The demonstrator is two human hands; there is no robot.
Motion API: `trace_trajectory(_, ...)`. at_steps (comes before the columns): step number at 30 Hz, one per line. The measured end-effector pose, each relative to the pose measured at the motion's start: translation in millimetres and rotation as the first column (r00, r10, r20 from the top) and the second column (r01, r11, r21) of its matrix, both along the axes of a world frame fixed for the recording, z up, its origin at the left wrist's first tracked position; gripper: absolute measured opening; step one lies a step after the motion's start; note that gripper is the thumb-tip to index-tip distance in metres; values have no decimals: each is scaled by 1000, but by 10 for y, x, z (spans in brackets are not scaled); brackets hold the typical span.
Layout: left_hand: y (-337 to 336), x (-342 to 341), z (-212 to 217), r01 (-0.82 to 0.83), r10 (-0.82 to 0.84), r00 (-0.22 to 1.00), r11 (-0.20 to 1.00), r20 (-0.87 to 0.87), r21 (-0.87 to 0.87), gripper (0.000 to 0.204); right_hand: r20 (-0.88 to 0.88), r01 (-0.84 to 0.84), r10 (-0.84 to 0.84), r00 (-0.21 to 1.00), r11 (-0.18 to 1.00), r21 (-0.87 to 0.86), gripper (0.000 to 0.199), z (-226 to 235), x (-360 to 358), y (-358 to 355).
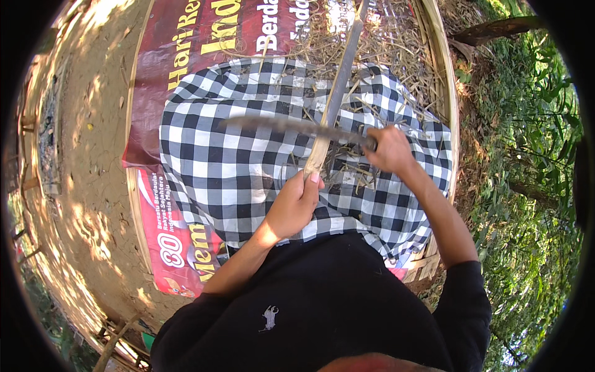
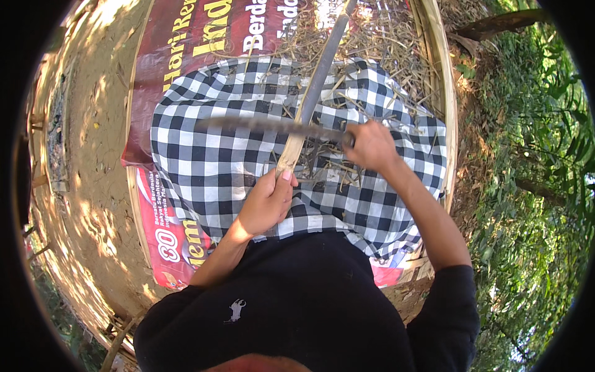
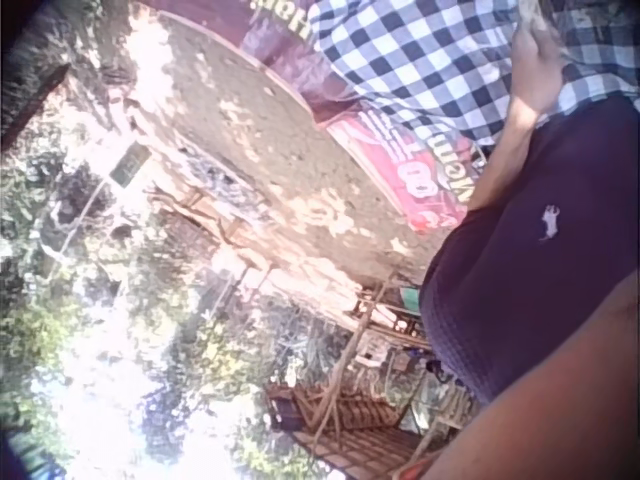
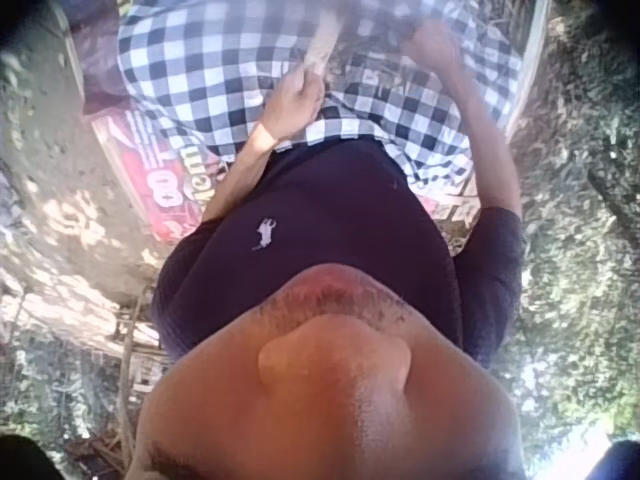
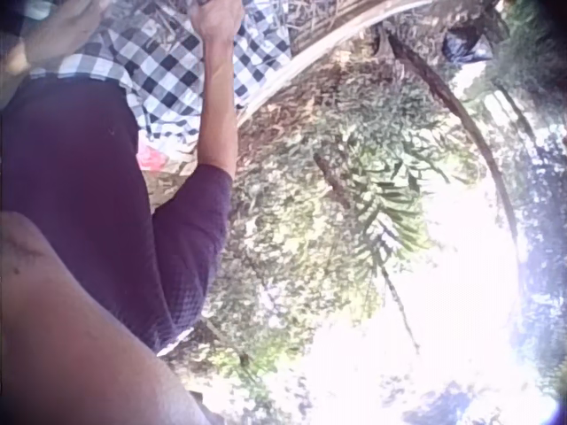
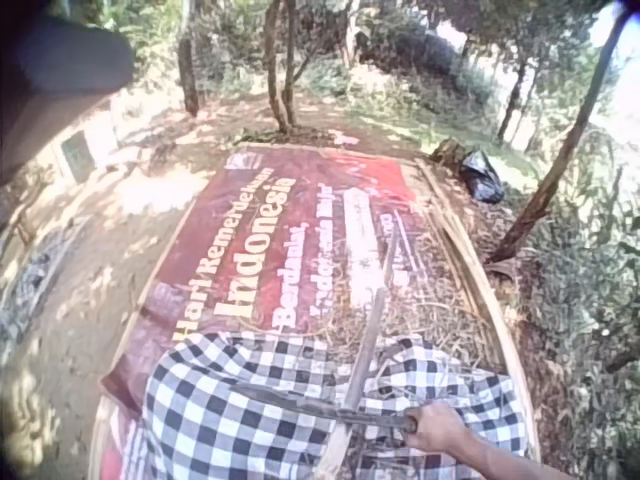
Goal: The person is using a machete to shave and shape a piece of wood while sitting on a banner mat outdoors. They slide the blade along the wood to remove shavings and refine the shape.
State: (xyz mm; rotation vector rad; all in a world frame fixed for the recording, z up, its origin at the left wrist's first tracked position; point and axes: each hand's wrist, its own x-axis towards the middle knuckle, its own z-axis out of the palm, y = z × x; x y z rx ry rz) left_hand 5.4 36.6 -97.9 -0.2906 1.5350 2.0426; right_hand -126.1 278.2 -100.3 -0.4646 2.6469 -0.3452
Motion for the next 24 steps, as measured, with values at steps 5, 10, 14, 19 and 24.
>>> trace_trajectory(5, -105, -68, 86, -13, 5, 988, 999, 155, 50, 32, -68, 26, -27, 997, 999, -27, 20, -60, -21, 20)
trace_trajectory(10, -16, -32, 123, -29, 10, 987, 993, 159, 114, 32, -63, -80, 79, 995, 997, -4, 17, -46, 36, 59)
trace_trajectory(14, -87, -136, 152, -50, 19, 978, 988, 207, 146, 31, -115, 8, -15, 993, 998, -59, 13, -110, 33, 55)
trace_trajectory(19, -49, -68, 265, -39, 0, 977, 983, 213, 182, 31, -129, -63, 56, 990, 996, -57, 15, -81, 48, 135)
trace_trajectory(24, -69, -82, 276, -48, -14, 970, 968, 242, 248, 32, -145, 238, -235, 961, 971, 2, 17, -19, -224, 121)
